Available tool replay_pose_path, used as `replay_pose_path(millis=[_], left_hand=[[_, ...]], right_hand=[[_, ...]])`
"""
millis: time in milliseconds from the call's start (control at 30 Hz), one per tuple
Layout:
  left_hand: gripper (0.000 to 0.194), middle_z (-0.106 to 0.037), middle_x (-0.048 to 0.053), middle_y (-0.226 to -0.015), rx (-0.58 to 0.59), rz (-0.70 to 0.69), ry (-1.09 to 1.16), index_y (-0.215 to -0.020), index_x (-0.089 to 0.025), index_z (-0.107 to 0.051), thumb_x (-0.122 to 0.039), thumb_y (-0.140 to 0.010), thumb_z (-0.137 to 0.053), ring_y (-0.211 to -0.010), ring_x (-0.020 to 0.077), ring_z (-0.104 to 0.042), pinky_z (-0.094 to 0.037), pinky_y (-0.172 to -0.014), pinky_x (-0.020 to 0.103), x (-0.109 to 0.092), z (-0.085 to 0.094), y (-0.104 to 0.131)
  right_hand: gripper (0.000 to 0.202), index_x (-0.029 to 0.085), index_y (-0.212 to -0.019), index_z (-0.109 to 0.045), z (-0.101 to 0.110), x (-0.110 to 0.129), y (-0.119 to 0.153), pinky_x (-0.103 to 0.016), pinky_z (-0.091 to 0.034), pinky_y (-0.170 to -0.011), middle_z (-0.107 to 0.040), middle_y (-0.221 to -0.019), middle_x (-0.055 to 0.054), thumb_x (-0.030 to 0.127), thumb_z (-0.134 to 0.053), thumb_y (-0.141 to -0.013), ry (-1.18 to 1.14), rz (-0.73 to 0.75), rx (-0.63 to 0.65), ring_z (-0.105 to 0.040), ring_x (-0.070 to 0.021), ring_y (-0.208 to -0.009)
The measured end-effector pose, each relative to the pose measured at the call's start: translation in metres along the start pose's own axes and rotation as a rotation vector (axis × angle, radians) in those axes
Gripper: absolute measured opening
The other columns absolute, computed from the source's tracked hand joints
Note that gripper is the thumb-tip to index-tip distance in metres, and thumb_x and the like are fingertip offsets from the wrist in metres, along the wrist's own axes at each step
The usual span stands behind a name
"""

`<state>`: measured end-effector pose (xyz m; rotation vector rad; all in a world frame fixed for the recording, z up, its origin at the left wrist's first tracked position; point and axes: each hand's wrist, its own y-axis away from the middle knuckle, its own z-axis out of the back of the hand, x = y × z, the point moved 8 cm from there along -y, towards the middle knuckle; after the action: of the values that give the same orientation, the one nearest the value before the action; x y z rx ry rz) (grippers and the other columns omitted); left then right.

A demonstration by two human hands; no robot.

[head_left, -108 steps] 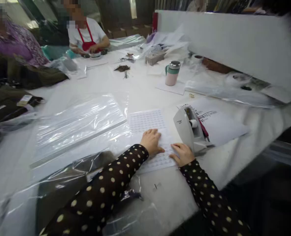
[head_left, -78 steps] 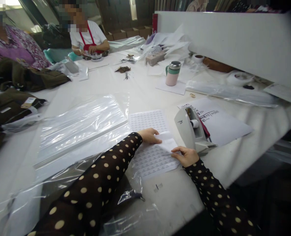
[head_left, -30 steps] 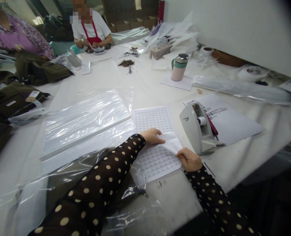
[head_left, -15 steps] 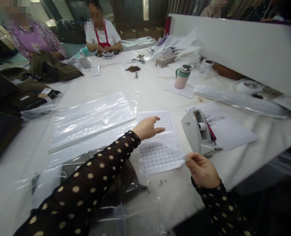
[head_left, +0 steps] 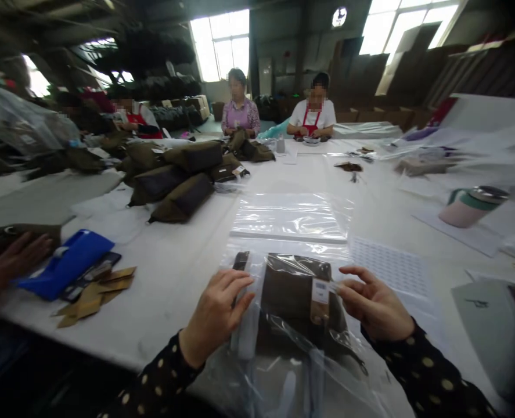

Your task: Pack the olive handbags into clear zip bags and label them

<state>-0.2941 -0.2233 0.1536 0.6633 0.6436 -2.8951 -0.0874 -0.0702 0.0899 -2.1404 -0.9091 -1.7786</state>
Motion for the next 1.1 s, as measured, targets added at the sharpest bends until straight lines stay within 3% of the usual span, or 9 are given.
replay_pose_path(millis=[167,300,467,700,900,1033,1100], left_hand=[[0.032,-0.053,0.004,-0.126,0.060,0.000,-0.047,-0.117,-0.025,-0.054,-0.031,-0.086,-0.048,-0.122,0.0233,-0.041,-0.034,-0.104,0.042,0.008,-0.028,0.030],[0.038,-0.048,0.004,-0.132,0.105,-0.018,0.003,-0.120,-0.023,-0.051,-0.033,-0.083,-0.052,-0.125,0.0240,-0.037,-0.032,-0.106,0.041,0.008,-0.047,0.036],[0.042,-0.049,0.007,-0.130,0.063,-0.037,0.024,-0.121,-0.019,-0.049,-0.033,-0.082,-0.053,-0.125,0.0268,-0.037,-0.031,-0.104,0.044,0.013,-0.052,0.040],[0.041,-0.051,0.008,-0.127,0.028,-0.012,0.055,-0.119,-0.019,-0.049,-0.032,-0.081,-0.053,-0.123,0.0260,-0.037,-0.030,-0.104,0.041,0.016,-0.052,0.039],[0.041,-0.050,0.008,-0.128,0.003,-0.001,0.055,-0.119,-0.018,-0.049,-0.033,-0.081,-0.053,-0.123,0.0253,-0.037,-0.029,-0.104,0.040,0.017,-0.052,0.041],[0.042,-0.049,0.008,-0.129,-0.010,-0.001,0.062,-0.119,-0.018,-0.049,-0.033,-0.080,-0.055,-0.124,0.0252,-0.036,-0.029,-0.103,0.040,0.019,-0.052,0.044],[0.042,-0.050,0.009,-0.127,-0.013,-0.004,0.074,-0.119,-0.017,-0.049,-0.032,-0.080,-0.055,-0.123,0.0254,-0.037,-0.030,-0.103,0.040,0.019,-0.053,0.043]], right_hand=[[0.051,0.020,-0.093,-0.046,-0.105,0.001,-0.049,-0.016,-0.021,-0.031,-0.054,-0.054,0.009,0.037,-0.077,-0.056,0.111,-0.039,0.171,-0.034,-0.0024,-0.031],[0.053,0.019,-0.089,-0.048,-0.155,-0.022,-0.077,-0.015,-0.024,-0.032,-0.057,-0.053,0.008,0.036,-0.078,-0.049,0.197,-0.086,0.226,-0.035,-0.0023,-0.032],[0.045,0.017,-0.084,-0.050,-0.161,-0.053,-0.105,-0.017,-0.030,-0.035,-0.057,-0.052,0.006,0.026,-0.077,-0.049,0.451,-0.169,0.123,-0.042,-0.0052,-0.037],[0.032,0.018,-0.083,-0.049,-0.161,-0.063,-0.119,-0.017,-0.031,-0.036,-0.056,-0.051,0.006,0.016,-0.071,-0.060,0.642,-0.208,0.065,-0.042,-0.0051,-0.036],[0.029,0.019,-0.084,-0.051,-0.167,-0.061,-0.125,-0.019,-0.033,-0.035,-0.057,-0.050,0.006,0.022,-0.070,-0.063,0.910,-0.217,0.064,-0.041,-0.0060,-0.033],[0.033,0.020,-0.089,-0.052,-0.168,-0.058,-0.126,-0.023,-0.042,-0.042,-0.060,-0.056,0.003,0.034,-0.069,-0.064,1.117,-0.219,0.050,-0.051,-0.0106,-0.040],[0.037,0.019,-0.088,-0.052,-0.172,-0.056,-0.126,-0.026,-0.047,-0.052,-0.063,-0.063,0.000,0.036,-0.070,-0.061,1.243,-0.198,0.021,-0.059,-0.0153,-0.053]])
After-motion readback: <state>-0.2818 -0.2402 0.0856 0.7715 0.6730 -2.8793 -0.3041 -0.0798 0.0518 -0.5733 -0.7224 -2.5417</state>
